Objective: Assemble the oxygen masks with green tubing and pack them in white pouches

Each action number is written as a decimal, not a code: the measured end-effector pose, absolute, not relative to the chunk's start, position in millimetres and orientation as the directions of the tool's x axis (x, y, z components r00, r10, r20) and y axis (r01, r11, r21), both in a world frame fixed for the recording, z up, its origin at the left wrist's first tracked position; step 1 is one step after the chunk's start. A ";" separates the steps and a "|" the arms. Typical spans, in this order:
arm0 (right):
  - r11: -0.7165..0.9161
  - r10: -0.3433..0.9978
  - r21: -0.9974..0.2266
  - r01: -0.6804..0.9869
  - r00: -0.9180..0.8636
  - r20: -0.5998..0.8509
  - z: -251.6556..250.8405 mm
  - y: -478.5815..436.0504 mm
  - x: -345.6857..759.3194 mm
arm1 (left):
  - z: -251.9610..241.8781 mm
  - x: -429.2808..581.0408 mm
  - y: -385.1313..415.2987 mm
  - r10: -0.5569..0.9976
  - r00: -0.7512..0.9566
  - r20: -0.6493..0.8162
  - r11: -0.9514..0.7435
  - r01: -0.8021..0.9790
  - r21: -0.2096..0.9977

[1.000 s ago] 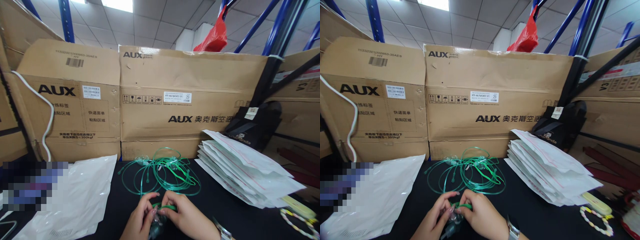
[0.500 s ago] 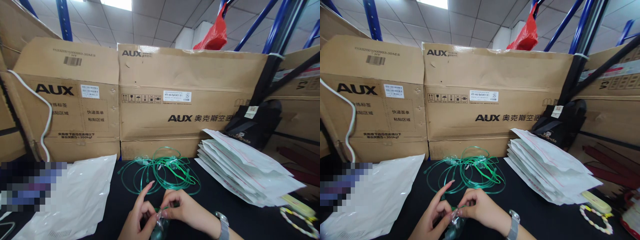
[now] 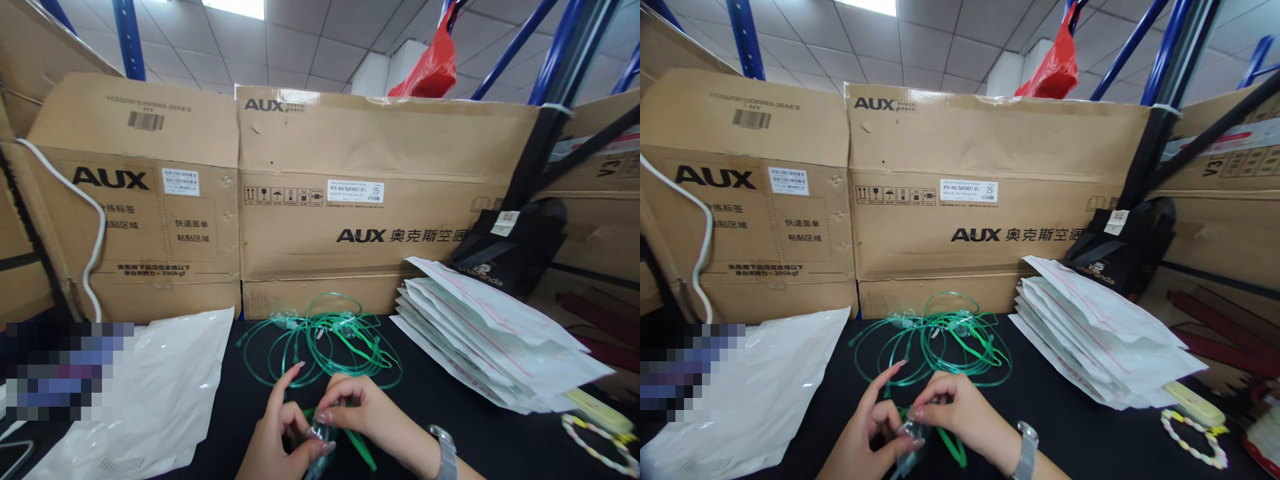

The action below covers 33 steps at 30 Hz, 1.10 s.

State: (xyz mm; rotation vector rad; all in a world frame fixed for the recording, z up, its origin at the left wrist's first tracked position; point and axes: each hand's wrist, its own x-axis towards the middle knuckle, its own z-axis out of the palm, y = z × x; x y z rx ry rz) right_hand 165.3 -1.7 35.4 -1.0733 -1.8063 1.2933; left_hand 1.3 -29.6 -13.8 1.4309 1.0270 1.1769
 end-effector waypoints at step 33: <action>0.093 0.899 -0.990 0.110 -0.437 0.036 38.1 2.5 166.3 | 5.6 -9.8 -10.7 0.990 0.126 0.063 -0.009 -0.394 0.919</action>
